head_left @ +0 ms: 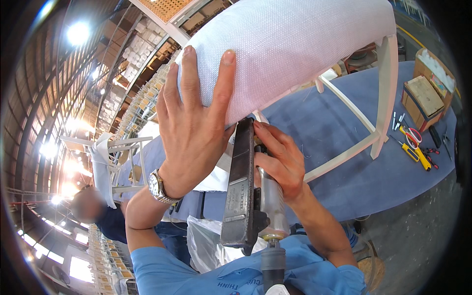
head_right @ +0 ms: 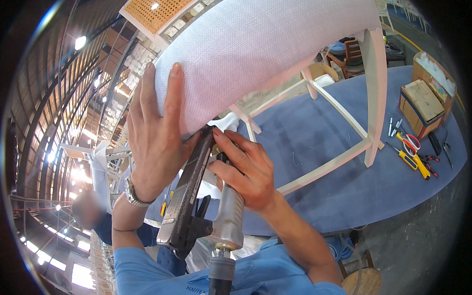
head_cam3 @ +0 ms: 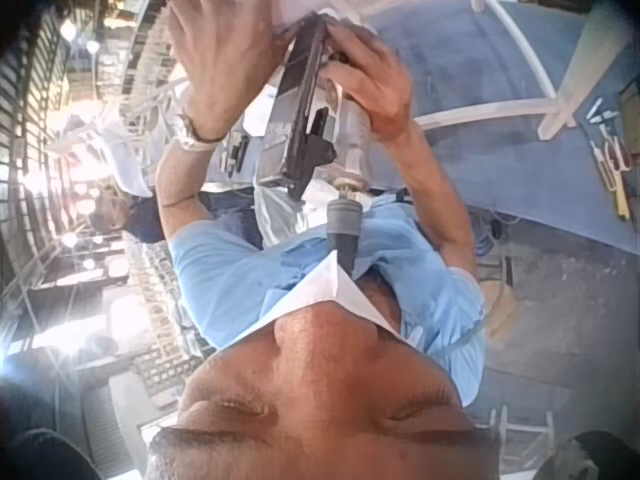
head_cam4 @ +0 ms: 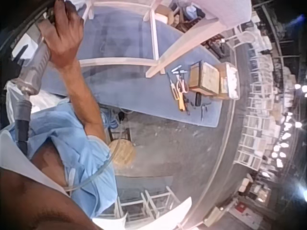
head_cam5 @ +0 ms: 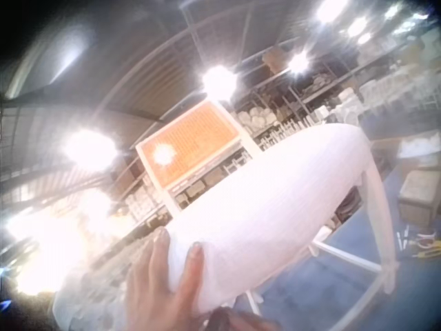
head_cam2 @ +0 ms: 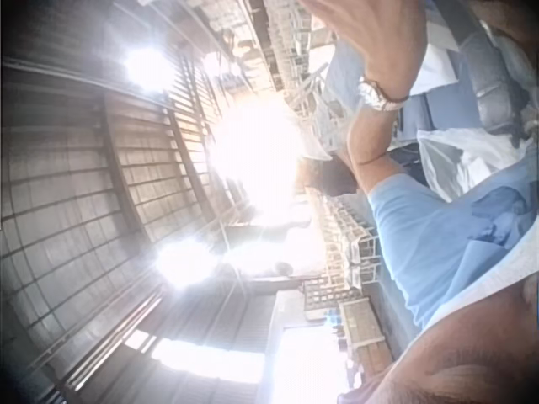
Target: The person staples white fabric onto a wooden chair frame using a pneumatic staple gun, trims excess fabric with a utility knife, and smooths the surface. The person repeatedly repositions the chair and uses tools to secure the fabric around the seat edges.
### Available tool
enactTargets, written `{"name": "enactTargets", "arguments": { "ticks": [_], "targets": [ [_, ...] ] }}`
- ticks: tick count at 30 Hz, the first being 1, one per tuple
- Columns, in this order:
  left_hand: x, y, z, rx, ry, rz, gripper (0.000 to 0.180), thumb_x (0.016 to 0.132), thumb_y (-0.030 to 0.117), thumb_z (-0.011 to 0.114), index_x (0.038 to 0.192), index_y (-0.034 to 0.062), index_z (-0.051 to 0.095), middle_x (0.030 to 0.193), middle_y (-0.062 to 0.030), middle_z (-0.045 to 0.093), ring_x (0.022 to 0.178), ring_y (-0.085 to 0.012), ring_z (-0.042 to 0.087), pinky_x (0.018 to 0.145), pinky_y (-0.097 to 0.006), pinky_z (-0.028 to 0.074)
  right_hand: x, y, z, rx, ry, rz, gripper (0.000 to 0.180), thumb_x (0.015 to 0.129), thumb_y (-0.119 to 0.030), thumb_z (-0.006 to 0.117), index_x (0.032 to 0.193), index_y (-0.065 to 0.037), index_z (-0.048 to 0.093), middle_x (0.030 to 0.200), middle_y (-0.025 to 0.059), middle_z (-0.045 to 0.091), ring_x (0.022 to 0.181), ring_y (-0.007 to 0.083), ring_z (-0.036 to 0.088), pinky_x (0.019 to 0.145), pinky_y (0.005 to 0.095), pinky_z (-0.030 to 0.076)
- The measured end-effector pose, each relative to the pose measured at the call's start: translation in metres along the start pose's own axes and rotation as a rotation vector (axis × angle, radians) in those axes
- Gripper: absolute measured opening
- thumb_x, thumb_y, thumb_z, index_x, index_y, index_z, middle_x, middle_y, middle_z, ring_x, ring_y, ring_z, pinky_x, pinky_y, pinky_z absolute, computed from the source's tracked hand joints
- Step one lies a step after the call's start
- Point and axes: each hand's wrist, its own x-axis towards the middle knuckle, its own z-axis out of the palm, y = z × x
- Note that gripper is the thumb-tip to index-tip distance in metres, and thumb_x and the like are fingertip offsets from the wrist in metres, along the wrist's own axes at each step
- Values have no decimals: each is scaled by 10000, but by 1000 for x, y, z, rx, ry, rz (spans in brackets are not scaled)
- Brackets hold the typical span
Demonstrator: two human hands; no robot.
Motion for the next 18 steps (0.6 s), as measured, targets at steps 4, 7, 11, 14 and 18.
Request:
{"name": "enactTargets", "arguments": {
  "ticks": [4, 7, 11, 14, 18],
  "targets": [
    [-2, 0, 2, 24, 11, 8, 1181, 618, 205, 939, 1618, 214, 310, 1595, -261, 285, 1387, -477, 397, 1074, -557, 397, 0, 0, -3, -7, -42, -11, 282, 734, -148, 747, 1008, -107, 696, 1361, 186, 657, 1092, 368, 684, 766, 381, 522],
    [-3, -2, -2, 111, -42, 23, 1151, 625, 234, 927, 1611, 228, 334, 1594, -271, 285, 1393, -484, 388, 1080, -558, 393, 3, 0, -2, -37, -71, -43, 268, 749, -183, 740, 1003, -110, 696, 1362, 177, 659, 1101, 361, 679, 758, 380, 519],
    [0, 1, 1, 40, 28, 1, 792, 841, 149, 701, 1564, 327, 433, 1575, -283, 343, 1310, -508, 444, 1023, -593, 425, 4, 0, -1, -38, -79, -51, 270, 748, -191, 746, 1002, -112, 697, 1361, 170, 661, 1097, 359, 678, 753, 380, 516],
    [0, -5, -11, -100, -58, 15, 902, 777, 182, 797, 1576, 330, 405, 1606, -263, 312, 1370, -519, 406, 1077, -592, 411, 0, -3, 2, -31, -45, -12, 284, 749, -192, 758, 1014, -110, 699, 1360, 179, 660, 1117, 364, 678, 746, 382, 515],
    [0, -28, -34, -409, -166, -7, 1156, 621, 245, 947, 1602, 253, 337, 1637, -234, 283, 1437, -508, 370, 1137, -553, 400, -12, -2, -5, -26, 0, 38, 295, 754, -193, 776, 1026, -105, 704, 1354, 193, 660, 1137, 371, 680, 782, 378, 526]
  ]
}}
